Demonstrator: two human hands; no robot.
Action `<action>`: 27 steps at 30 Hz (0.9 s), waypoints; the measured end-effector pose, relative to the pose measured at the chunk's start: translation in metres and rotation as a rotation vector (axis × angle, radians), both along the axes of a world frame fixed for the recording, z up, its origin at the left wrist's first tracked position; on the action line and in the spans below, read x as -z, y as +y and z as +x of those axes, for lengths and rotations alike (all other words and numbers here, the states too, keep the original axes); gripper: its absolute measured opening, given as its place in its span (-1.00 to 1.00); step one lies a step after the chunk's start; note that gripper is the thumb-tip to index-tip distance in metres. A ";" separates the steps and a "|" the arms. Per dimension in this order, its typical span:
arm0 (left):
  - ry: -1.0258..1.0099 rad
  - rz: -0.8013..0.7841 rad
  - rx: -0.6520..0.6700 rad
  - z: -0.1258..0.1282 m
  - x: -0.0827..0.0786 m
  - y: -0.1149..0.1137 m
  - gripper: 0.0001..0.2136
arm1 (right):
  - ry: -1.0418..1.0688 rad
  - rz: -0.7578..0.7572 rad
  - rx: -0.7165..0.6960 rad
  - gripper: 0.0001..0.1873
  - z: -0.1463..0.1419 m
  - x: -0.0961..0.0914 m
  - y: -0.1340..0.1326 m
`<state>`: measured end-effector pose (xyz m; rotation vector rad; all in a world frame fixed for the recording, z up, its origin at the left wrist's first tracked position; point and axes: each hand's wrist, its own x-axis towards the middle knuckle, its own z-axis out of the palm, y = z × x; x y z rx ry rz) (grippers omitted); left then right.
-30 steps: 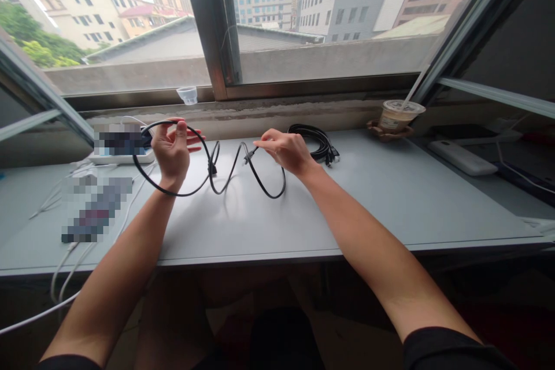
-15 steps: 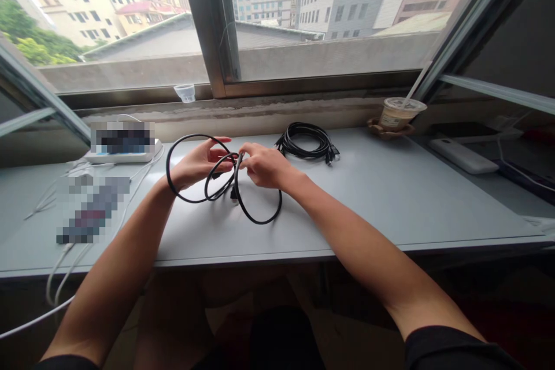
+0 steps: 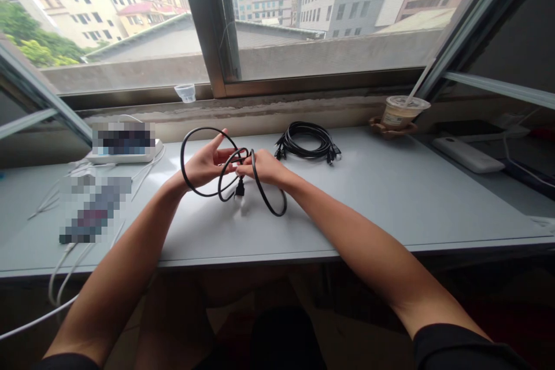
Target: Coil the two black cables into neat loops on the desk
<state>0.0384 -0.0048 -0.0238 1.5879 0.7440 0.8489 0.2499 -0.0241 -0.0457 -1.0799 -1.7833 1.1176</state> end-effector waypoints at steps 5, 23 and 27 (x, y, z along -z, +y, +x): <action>-0.040 0.039 0.053 -0.003 -0.011 -0.005 0.07 | 0.176 -0.096 -0.118 -0.72 0.021 -0.016 0.002; 0.020 0.081 -0.370 -0.030 -0.010 0.017 -0.57 | 0.599 -0.124 0.099 -0.81 0.045 -0.029 0.009; 0.218 0.061 -0.550 -0.012 -0.002 0.010 -0.57 | 0.597 -0.132 0.047 -0.36 0.027 -0.020 0.006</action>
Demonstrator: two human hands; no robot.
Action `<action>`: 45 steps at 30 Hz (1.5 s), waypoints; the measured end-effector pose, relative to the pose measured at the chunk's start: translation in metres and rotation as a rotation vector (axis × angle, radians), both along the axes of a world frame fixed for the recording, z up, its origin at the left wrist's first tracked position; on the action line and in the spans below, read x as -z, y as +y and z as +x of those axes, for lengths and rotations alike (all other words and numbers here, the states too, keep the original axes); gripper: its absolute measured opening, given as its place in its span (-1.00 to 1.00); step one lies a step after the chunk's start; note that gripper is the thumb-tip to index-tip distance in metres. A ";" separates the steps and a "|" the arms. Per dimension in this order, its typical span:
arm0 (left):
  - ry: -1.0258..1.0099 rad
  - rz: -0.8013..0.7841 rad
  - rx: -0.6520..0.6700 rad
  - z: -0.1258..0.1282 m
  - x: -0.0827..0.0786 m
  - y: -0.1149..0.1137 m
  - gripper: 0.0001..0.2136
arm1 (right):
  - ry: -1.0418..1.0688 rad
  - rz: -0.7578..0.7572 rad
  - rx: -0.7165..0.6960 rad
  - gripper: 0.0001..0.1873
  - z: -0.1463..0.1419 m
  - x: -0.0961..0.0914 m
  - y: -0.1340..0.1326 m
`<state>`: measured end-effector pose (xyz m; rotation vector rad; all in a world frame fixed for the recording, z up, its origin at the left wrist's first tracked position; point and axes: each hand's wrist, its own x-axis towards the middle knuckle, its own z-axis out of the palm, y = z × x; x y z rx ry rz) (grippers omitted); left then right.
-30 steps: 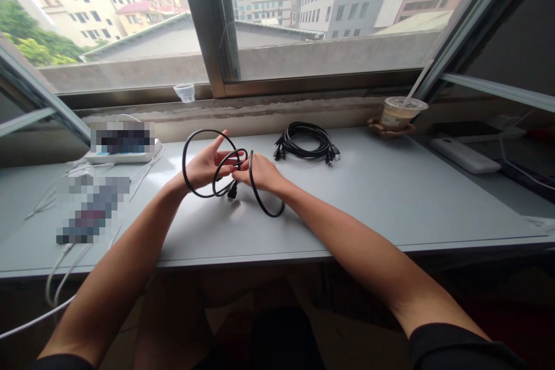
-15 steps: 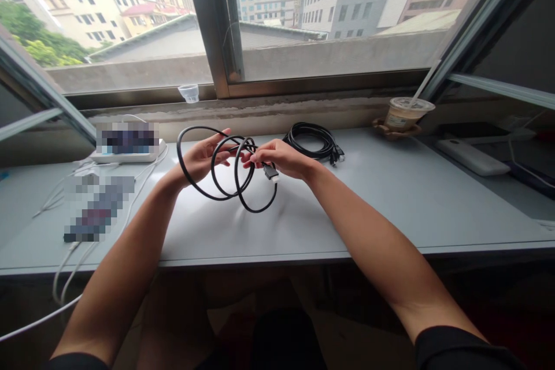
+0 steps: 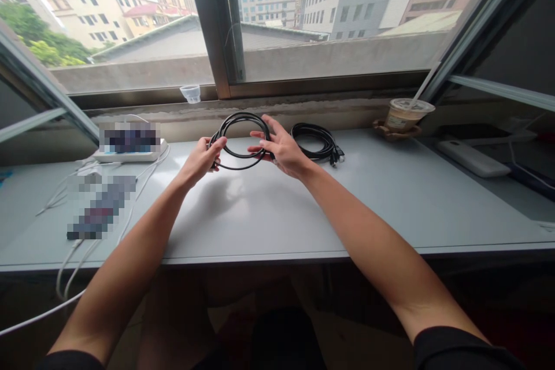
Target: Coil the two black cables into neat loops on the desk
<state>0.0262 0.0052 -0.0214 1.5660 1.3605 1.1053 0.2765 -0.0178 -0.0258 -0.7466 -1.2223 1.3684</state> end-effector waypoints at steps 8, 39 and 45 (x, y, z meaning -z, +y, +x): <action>0.149 0.042 0.066 0.011 0.004 -0.013 -0.91 | 0.027 -0.054 0.025 -0.28 -0.020 0.011 -0.001; -0.454 -0.074 0.057 0.030 -0.005 -0.021 -0.61 | -0.094 -0.083 0.067 -0.58 -0.027 0.015 -0.002; -0.356 -0.137 0.179 0.024 -0.006 -0.022 -0.71 | 0.002 -0.105 0.033 -0.74 -0.030 0.013 -0.008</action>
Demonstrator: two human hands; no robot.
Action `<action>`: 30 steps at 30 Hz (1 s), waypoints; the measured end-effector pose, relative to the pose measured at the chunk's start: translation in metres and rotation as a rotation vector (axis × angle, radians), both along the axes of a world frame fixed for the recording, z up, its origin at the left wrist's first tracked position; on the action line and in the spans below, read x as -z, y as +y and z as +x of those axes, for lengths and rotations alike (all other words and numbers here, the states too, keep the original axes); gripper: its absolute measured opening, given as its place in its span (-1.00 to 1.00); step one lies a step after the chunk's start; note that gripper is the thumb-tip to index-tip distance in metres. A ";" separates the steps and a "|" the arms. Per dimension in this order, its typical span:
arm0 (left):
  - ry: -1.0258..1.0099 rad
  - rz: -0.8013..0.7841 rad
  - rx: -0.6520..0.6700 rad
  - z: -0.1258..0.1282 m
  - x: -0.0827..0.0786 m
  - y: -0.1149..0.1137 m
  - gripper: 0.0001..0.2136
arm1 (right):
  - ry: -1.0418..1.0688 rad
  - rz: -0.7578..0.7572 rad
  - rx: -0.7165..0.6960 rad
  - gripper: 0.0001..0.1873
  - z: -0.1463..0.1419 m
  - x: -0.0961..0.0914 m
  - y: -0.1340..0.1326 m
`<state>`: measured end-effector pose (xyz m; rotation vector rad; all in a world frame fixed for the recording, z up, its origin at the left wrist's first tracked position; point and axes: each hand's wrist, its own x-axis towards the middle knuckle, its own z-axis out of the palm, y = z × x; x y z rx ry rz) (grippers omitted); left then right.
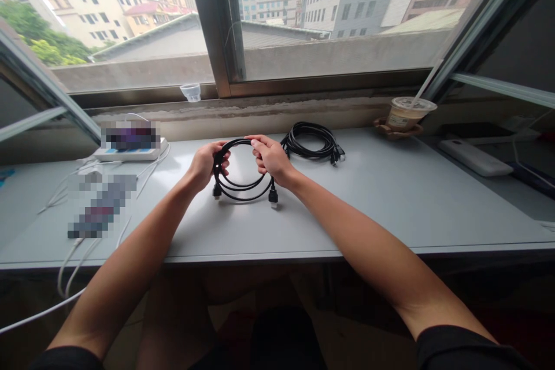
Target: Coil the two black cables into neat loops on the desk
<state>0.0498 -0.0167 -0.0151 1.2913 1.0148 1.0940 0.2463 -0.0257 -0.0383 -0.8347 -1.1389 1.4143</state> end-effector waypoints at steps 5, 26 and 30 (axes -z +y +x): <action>0.027 0.016 0.044 0.006 -0.003 -0.008 -0.71 | -0.079 0.013 -0.035 -0.76 0.000 -0.003 -0.003; 0.208 0.164 -0.086 -0.008 -0.001 0.008 -0.73 | -0.059 -0.116 -0.021 -0.85 0.013 0.000 0.012; 0.179 0.142 -0.124 -0.015 -0.003 0.012 -0.72 | -0.188 -0.019 -0.011 -0.91 0.026 0.006 0.021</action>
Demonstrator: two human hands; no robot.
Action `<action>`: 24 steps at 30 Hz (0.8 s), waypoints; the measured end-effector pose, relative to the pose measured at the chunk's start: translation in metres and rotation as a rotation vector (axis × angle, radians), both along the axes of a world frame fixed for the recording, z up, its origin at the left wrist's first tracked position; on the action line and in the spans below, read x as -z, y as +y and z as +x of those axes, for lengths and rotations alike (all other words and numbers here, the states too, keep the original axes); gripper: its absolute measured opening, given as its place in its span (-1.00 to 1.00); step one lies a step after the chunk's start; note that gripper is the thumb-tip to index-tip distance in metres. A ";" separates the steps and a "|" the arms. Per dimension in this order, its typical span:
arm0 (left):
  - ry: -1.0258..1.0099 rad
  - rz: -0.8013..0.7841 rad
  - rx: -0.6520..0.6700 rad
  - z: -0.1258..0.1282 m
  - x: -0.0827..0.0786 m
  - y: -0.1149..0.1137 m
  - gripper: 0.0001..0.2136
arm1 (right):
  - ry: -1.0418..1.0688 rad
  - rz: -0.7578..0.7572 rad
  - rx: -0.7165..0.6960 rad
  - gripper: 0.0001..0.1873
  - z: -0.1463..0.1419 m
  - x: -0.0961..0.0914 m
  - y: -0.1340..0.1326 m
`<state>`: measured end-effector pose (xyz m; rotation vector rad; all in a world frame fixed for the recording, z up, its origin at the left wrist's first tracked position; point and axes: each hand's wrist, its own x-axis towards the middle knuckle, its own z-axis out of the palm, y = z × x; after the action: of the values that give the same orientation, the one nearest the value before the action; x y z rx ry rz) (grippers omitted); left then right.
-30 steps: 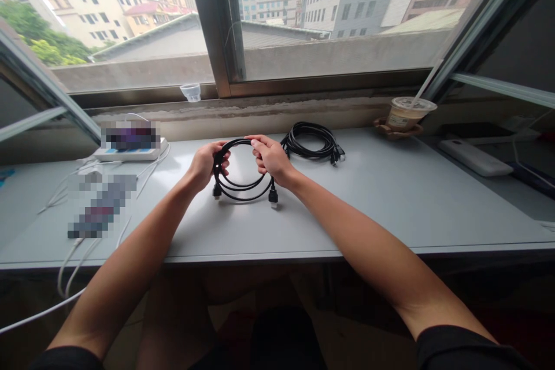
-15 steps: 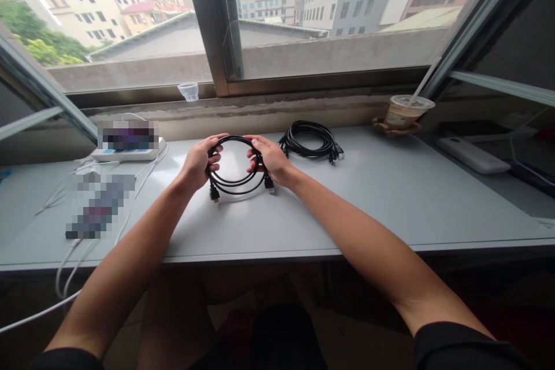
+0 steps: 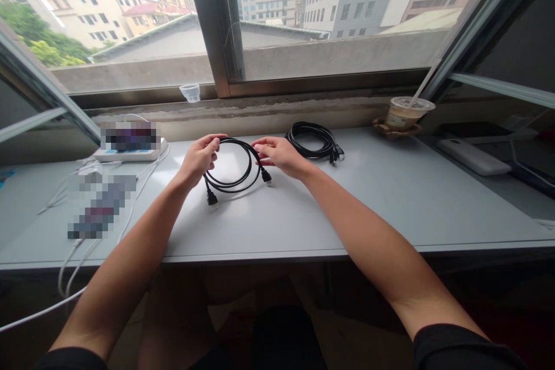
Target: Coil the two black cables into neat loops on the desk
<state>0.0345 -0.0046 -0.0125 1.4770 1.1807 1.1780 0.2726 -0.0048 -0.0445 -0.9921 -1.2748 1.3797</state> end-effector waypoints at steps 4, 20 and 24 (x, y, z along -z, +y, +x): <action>-0.011 -0.027 0.013 -0.001 -0.001 -0.001 -0.73 | -0.023 0.067 -0.059 -0.72 0.004 0.002 0.001; 0.109 -0.086 0.247 0.008 -0.002 -0.015 -0.70 | -0.180 0.317 -0.076 -0.66 -0.005 -0.007 -0.011; 0.189 -0.080 0.269 0.011 0.001 -0.016 -0.65 | -0.239 0.398 0.045 -0.73 -0.014 -0.005 -0.014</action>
<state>0.0457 -0.0206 -0.0134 1.6541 1.0975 0.8154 0.2582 -0.0187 -0.0396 -0.9166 -1.6177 0.9397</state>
